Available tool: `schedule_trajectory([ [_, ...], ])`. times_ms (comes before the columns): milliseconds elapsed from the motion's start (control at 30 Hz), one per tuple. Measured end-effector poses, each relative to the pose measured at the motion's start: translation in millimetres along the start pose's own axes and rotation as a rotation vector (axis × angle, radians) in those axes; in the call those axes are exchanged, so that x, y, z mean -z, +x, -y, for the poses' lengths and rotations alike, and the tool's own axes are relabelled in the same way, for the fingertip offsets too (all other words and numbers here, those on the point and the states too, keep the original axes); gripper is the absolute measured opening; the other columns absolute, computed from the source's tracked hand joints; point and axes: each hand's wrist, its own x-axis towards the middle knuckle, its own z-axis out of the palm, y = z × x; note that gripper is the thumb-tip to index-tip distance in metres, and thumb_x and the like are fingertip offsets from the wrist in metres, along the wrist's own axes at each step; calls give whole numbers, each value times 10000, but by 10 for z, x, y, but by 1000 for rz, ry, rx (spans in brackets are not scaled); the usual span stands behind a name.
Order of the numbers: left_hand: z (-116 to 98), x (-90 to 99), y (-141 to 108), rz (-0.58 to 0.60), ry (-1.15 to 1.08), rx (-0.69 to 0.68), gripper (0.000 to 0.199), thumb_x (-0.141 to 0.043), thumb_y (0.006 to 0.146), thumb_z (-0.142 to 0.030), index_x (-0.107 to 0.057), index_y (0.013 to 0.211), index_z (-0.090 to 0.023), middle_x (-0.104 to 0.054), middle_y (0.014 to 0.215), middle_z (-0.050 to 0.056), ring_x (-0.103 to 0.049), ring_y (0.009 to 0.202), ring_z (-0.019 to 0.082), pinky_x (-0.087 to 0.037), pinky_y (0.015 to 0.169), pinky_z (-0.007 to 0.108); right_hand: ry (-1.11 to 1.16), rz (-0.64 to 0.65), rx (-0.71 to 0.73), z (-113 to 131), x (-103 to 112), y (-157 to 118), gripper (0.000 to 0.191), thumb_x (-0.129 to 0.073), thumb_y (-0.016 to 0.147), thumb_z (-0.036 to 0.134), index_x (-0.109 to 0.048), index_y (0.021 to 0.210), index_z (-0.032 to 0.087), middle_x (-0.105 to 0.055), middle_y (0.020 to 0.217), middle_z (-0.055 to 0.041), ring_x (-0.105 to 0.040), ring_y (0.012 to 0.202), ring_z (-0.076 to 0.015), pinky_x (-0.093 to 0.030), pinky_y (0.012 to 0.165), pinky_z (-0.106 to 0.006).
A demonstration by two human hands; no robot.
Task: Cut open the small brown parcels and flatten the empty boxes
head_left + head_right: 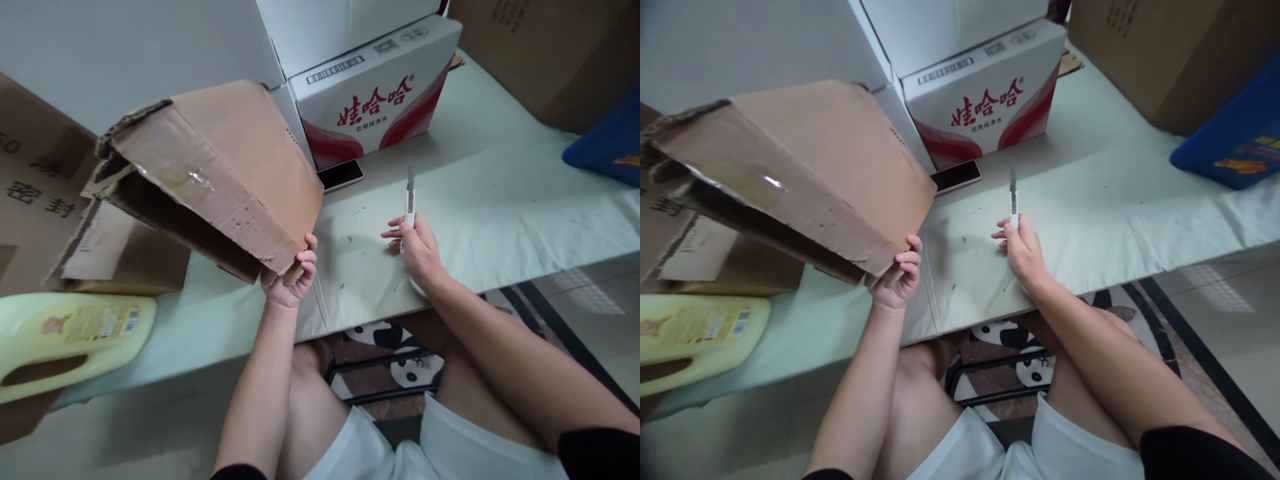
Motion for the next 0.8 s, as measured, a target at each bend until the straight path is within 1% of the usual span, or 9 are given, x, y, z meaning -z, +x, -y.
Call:
schedule_trajectory([
  [133,-11,3,6,-24,25,29,230,-412,905,-198,-563,1071,-150,-634,961,98,-521,589,60,-505,514,123,-33,16,11,2,-17,-23,214,-497,943,442,-564,953,238,-663,970,-11,-718,844,-156,-518,665,-296],
  [233,-31,60,16,-22,123,25,208,-505,854,-252,-592,1022,-165,-622,959,99,-470,582,74,-464,475,163,-50,35,-4,-4,-28,-36,255,-499,939,486,-562,957,239,-671,909,-7,-718,838,-168,-526,669,-307],
  [367,-63,156,37,24,272,-1,385,-694,710,-277,-619,1074,-176,-614,1038,119,-466,659,101,-467,535,216,-67,66,-5,-22,-34,-51,309,-480,957,535,-567,992,241,-681,844,-13,-710,857,-185,-533,712,-333],
  [433,-79,185,52,36,317,-12,455,-749,676,-300,-621,1092,-168,-607,1079,137,-476,702,113,-481,579,236,-61,73,-9,-24,-36,-56,344,-480,954,570,-566,1000,240,-683,839,-20,-703,847,-187,-534,720,-340],
  [500,-99,200,73,34,348,-8,469,-770,670,-332,-627,1084,-165,-616,1086,145,-484,716,121,-487,600,251,-50,72,-21,-10,-37,-61,367,-484,944,593,-563,998,239,-683,843,-26,-696,821,-183,-538,713,-339],
  [567,-135,209,94,17,386,-2,471,-766,672,-368,-639,1076,-161,-643,1070,148,-499,706,128,-498,608,271,-47,71,-28,16,-34,-65,367,-486,937,593,-561,993,238,-682,837,-27,-682,774,-173,-542,705,-338],
  [633,-192,221,108,-18,423,-40,484,-740,683,-457,-659,1053,-156,-677,1018,151,-531,689,148,-519,612,307,-43,69,-31,45,-24,-68,346,-484,934,572,-559,987,238,-680,842,-24,-664,731,-160,-545,700,-337],
  [733,-297,246,103,-64,449,-177,625,-631,697,-668,-686,1065,-165,-707,933,146,-617,728,230,-553,625,384,-7,65,-34,71,1,-63,285,-476,936,513,-551,977,241,-674,865,-15,-671,734,-150,-543,689,-323],
  [800,-350,259,86,-91,458,-250,671,-571,722,-716,-686,1127,-193,-722,963,138,-664,816,279,-571,652,418,17,60,-33,74,19,-56,253,-472,938,479,-543,975,240,-668,860,-11,-679,749,-150,-535,676,-312],
])
